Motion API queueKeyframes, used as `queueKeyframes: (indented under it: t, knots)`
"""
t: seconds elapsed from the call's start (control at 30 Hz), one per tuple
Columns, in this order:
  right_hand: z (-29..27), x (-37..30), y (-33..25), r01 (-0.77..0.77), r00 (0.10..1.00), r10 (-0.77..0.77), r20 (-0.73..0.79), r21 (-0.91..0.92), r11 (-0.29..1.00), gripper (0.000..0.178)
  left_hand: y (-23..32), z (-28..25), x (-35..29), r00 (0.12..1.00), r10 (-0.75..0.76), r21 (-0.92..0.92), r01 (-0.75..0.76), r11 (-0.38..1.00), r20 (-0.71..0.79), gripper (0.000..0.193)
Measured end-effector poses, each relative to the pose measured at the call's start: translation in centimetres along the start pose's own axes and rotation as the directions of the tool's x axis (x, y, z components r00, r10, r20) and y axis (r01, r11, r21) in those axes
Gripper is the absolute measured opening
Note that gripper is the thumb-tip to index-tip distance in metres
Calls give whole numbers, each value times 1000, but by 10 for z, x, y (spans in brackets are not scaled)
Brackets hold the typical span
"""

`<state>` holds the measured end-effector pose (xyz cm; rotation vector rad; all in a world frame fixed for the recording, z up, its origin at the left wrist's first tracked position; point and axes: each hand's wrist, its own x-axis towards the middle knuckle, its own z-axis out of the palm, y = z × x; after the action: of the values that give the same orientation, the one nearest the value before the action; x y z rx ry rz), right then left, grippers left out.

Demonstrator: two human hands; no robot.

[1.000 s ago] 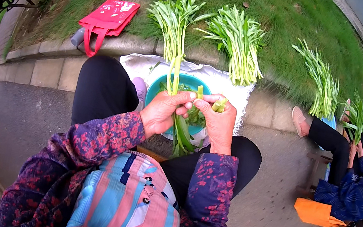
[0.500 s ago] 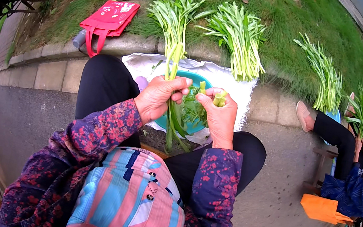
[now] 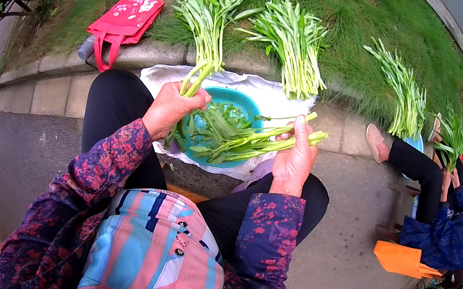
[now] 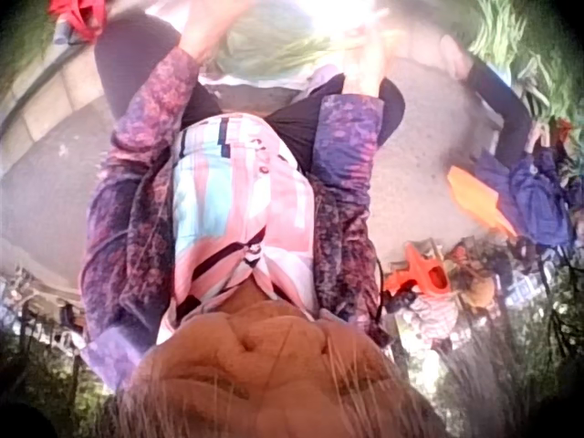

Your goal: The person trims and sorts bundles of green leafy vegetables by hand, removing unwanted parts and placing the cleaned stalks into a basin of water.

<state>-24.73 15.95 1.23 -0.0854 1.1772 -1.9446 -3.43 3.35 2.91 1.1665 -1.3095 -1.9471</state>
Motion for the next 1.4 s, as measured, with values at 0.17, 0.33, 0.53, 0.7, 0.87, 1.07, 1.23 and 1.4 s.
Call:
queueKeyframes:
  t: [0.17, 0.33, 0.53, 0.7, 0.87, 1.07, 1.23, 1.4]
  knots:
    - [-3, 5, 4, -61, 996, 66, -57, 72, 996, 16, -9, 4, 3, 999, 8, 3, -8, 1000, 39, 9]
    - [-4, 3, 2, -77, 994, 83, -70, 83, 994, 16, -8, 8, 4, 999, 4, 21, -4, 1000, 37, 9]
    - [-9, 6, 2, -77, 993, 85, -86, 88, 993, 18, -7, 1, 7, 1000, 17, 106, -19, 994, 20, 10]
    - [-10, 6, 1, -106, 991, 113, -75, 95, 990, 17, -5, -7, 7, 1000, 5, 148, -3, 989, -8, 10]
    - [-10, 0, -5, -70, 998, 70, 6, 30, 997, 20, -4, -13, 11, 1000, 24, 190, -25, 981, 10, 10]
    - [-17, -1, -11, -50, 996, 48, 76, 24, 998, 22, -11, -18, 16, 987, 158, 215, -155, 964, 6, 10]
    - [-22, -3, -16, -40, 998, 36, 51, 84, 996, 21, -15, -24, 20, 991, 133, 300, -127, 945, 3, 12]
    - [-23, -7, -20, -45, 997, 38, 70, 92, 995, 27, -24, -21, 17, 991, 54, 344, -92, 934, 120, 15]
